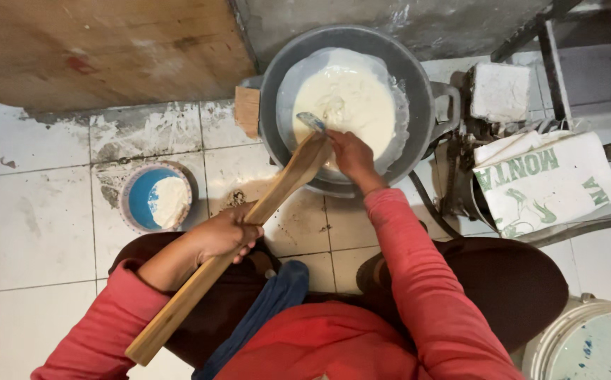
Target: The person stirs a thick white mixture in a large pot using a wooden stirrer, periodically adding white powder from a bowl and scraping the sides with a spatula.
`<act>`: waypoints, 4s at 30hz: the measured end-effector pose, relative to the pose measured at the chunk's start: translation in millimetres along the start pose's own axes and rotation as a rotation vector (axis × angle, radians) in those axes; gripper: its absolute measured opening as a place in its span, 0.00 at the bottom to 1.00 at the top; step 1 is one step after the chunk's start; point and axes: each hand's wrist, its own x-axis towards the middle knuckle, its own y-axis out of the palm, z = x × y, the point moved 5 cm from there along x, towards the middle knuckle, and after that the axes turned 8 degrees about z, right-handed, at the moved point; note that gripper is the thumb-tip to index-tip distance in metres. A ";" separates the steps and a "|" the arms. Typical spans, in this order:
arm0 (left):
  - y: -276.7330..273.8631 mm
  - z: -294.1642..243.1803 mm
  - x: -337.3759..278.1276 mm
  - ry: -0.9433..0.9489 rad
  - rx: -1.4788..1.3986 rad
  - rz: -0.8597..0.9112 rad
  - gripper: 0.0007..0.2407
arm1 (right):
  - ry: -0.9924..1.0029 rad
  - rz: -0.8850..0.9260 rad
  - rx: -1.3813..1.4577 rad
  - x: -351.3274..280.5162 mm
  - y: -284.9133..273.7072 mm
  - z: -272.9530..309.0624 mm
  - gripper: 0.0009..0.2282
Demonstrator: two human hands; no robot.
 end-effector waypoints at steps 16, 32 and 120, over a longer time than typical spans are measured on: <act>-1.3 -22.0 7.7 0.005 0.050 -0.072 0.35 | -0.113 -0.041 -0.044 -49.1 -75.8 -45.9 0.11; 6.2 -27.1 -7.1 0.036 0.415 -0.127 0.34 | 0.697 0.282 1.284 6.2 18.9 -48.7 0.09; -23.0 -19.9 -25.6 0.162 -0.353 0.105 0.22 | 0.017 -0.338 0.023 9.2 -43.4 -12.3 0.05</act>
